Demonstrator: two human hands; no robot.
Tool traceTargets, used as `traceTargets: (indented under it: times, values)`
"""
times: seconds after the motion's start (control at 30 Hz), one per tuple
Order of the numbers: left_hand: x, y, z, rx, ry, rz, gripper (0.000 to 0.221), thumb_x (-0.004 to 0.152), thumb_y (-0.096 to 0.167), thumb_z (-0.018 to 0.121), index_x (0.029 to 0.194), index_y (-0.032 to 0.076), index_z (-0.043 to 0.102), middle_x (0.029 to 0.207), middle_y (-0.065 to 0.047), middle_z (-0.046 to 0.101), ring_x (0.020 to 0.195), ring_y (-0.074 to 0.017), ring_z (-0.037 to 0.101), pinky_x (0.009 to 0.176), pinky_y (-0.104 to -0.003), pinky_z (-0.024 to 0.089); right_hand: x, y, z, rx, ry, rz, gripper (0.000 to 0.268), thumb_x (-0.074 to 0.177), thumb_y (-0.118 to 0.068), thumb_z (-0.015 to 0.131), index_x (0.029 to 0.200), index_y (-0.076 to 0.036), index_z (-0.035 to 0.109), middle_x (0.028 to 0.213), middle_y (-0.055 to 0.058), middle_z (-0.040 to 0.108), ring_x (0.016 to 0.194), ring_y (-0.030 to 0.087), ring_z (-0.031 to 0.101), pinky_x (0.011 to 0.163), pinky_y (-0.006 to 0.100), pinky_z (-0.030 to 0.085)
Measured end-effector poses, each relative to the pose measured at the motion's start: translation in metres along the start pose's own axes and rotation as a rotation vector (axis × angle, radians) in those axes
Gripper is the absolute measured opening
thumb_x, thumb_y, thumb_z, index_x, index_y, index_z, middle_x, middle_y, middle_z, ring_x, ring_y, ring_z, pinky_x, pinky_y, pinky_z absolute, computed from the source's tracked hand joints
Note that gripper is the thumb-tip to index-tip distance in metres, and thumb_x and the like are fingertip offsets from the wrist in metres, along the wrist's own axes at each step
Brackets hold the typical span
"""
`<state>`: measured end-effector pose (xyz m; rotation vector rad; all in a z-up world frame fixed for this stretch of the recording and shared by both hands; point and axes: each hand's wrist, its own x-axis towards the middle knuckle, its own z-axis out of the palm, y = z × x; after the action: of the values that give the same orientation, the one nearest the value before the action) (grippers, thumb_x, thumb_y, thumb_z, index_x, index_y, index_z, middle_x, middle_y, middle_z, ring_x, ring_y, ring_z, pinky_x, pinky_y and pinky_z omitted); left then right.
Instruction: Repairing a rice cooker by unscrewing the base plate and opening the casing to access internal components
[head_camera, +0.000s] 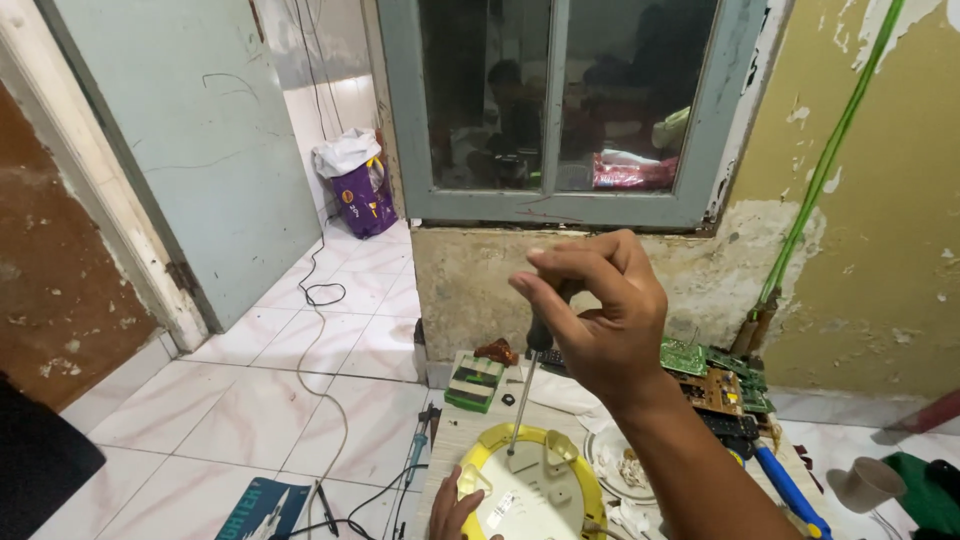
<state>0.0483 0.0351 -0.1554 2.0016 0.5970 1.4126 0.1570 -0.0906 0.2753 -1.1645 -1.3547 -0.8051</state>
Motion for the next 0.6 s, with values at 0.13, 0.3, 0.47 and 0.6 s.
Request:
traceTargets:
  times: [0.13,0.3,0.47,0.6]
  values:
    - [-0.004,0.000,0.012,0.075,0.099,0.024,0.041,0.084,0.060,0.064,0.110,0.030,0.076,0.151,-0.005,0.059,0.146,-0.0330,0.048,0.111,-0.046,0.045,-0.002,-0.007,-0.007,0.262,-0.086,0.122,0.026,0.103,-0.005,0.050,0.121,0.002,0.068,0.130,0.020,0.066,0.127,0.030,0.064,0.109,0.038,0.054]
    - [0.001,0.014,0.013,0.106,0.137,-0.012,0.036,0.087,0.055,0.063,0.108,0.030,0.076,0.149,-0.004,0.061,0.143,-0.0303,0.051,0.110,-0.044,0.045,0.002,-0.008,-0.009,0.063,-0.070,0.055,0.021,0.089,-0.007,0.078,0.108,-0.002,0.073,0.096,0.013,0.064,0.086,0.020,0.064,0.074,0.028,0.062]
    - [0.004,0.026,0.010,0.119,0.186,-0.008,0.030,0.089,0.052,0.061,0.102,0.030,0.078,0.145,-0.004,0.065,0.141,-0.0290,0.054,0.109,-0.042,0.047,0.003,-0.019,-0.013,0.031,-0.132,0.106,0.029,0.104,-0.009,0.053,0.125,0.000,0.070,0.121,0.015,0.062,0.119,0.027,0.061,0.104,0.037,0.053]
    - [0.005,0.062,-0.006,-0.016,0.180,-0.036,0.037,0.093,0.046,0.055,0.111,0.022,0.077,0.147,-0.009,0.063,0.145,-0.0307,0.049,0.111,-0.042,0.048,-0.003,-0.010,-0.013,0.004,-0.136,0.105,0.028,0.093,-0.012,0.072,0.121,-0.004,0.071,0.101,0.011,0.066,0.094,0.020,0.059,0.079,0.029,0.050]
